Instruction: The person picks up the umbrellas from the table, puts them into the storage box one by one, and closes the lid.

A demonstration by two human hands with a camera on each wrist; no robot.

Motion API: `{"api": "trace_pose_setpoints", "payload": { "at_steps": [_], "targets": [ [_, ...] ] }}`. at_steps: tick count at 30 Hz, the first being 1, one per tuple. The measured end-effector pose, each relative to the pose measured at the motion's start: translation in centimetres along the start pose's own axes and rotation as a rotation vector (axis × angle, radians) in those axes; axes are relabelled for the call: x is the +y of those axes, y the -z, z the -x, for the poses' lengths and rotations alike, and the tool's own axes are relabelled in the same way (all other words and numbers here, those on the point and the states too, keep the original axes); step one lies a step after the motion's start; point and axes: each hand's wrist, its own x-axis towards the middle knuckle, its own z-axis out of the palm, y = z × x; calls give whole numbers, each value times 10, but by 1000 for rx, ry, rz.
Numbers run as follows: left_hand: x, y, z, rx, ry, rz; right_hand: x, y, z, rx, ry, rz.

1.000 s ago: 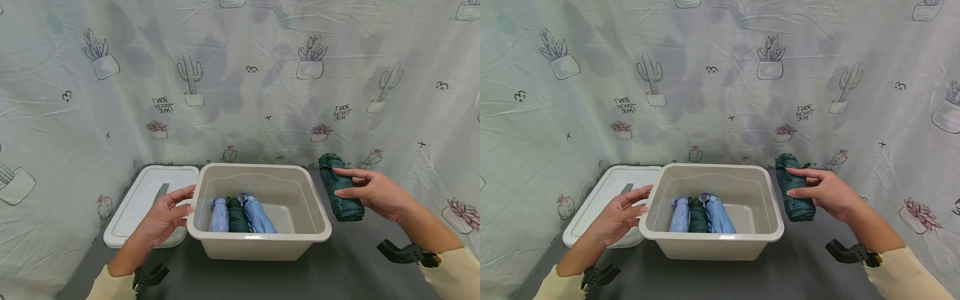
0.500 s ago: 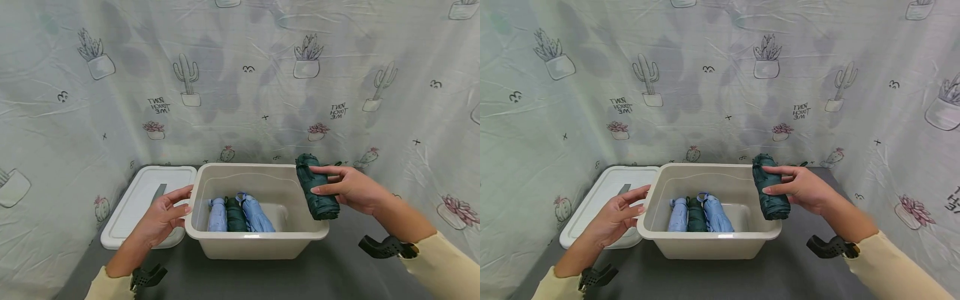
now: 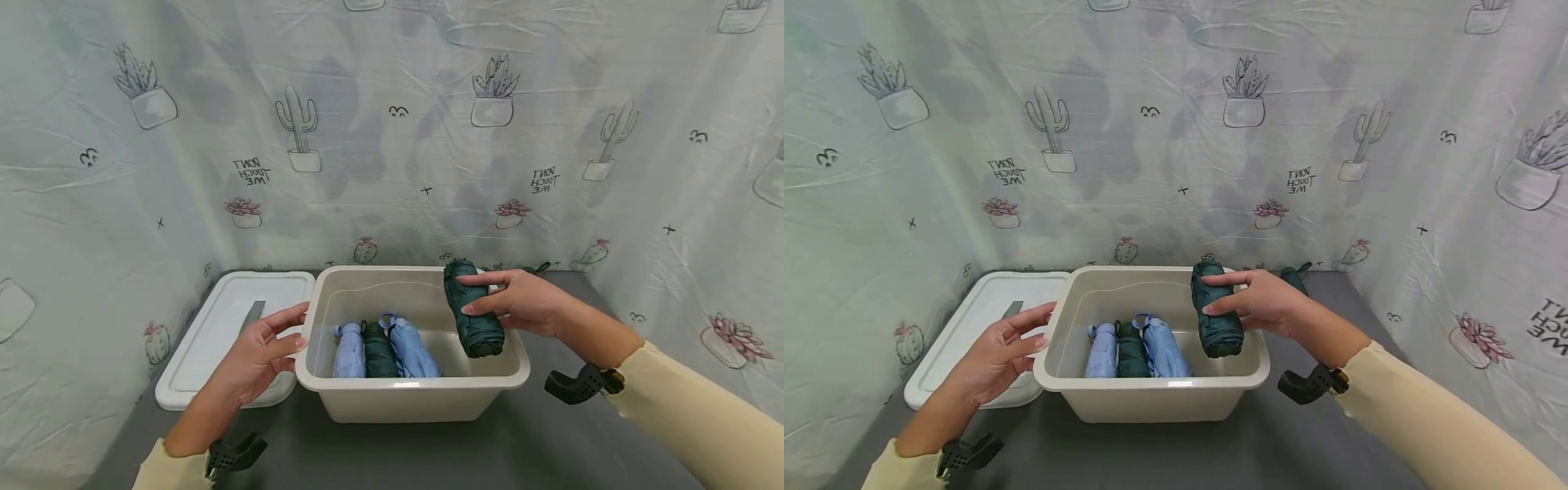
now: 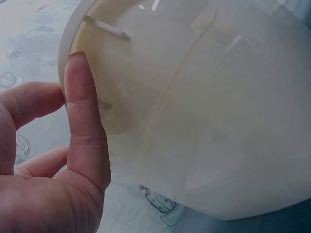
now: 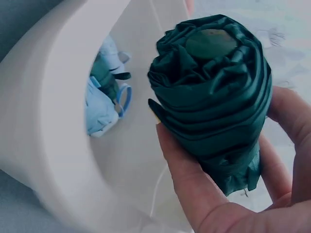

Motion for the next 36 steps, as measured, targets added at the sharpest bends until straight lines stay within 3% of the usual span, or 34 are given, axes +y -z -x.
{"api": "trace_pose_setpoints", "payload": {
  "at_steps": [15, 36],
  "targets": [
    [-1, 1, 0, -20, -8, 22, -18, -21, -43, -114, -158, 45],
    [-2, 0, 0, -7, 1, 19, 6, -42, -80, -169, -257, 159]
  ]
}}
